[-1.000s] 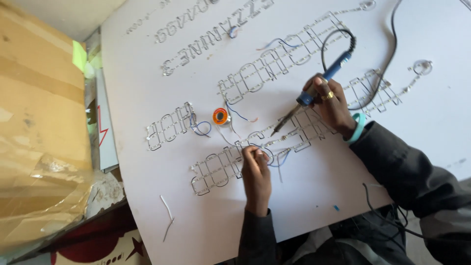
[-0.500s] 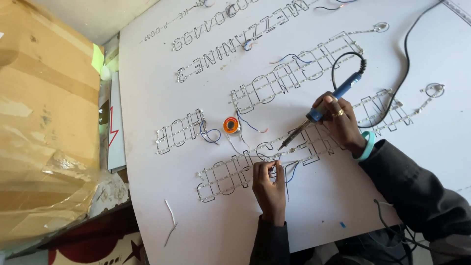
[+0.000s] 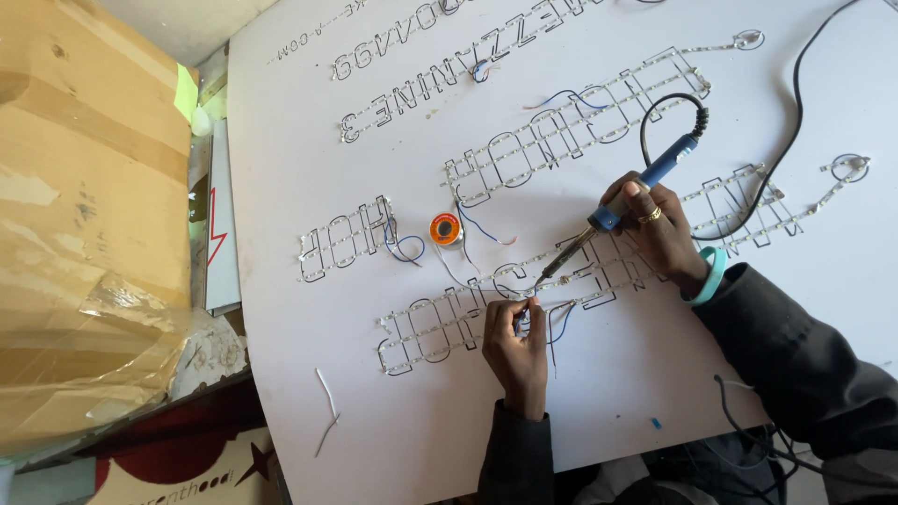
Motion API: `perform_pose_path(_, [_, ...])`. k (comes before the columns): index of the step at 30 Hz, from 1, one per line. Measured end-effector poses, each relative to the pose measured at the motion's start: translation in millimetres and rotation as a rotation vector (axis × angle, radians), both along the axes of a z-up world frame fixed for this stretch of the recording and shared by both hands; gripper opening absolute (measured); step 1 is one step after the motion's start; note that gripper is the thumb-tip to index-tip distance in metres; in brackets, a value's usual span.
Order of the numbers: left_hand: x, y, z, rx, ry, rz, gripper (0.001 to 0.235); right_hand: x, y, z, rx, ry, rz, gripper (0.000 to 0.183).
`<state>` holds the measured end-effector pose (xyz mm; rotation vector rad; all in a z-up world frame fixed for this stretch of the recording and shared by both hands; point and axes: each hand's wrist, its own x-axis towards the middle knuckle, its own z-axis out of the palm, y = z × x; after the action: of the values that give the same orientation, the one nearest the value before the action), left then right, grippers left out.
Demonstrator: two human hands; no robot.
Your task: Soldering electrical connections on LED strips and using a glue gun to secure components for a custom sign.
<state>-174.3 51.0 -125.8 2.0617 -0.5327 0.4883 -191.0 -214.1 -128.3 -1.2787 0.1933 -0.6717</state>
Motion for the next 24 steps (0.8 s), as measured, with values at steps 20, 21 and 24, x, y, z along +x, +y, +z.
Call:
perform_pose_path(20, [0, 1, -1, -0.06, -0.03, -0.041, 0.014, -1, 1, 9, -0.096, -0.025, 0.023, 0.057])
perform_pose_path(21, [1, 1, -4, -0.059, -0.029, -0.045, 0.014, -1, 1, 9, -0.096, -0.024, 0.019, 0.057])
perform_pose_path(24, [2, 2, -11, -0.055, -0.032, -0.04, 0.014, -1, 2, 9, -0.102, -0.028, 0.03, 0.054])
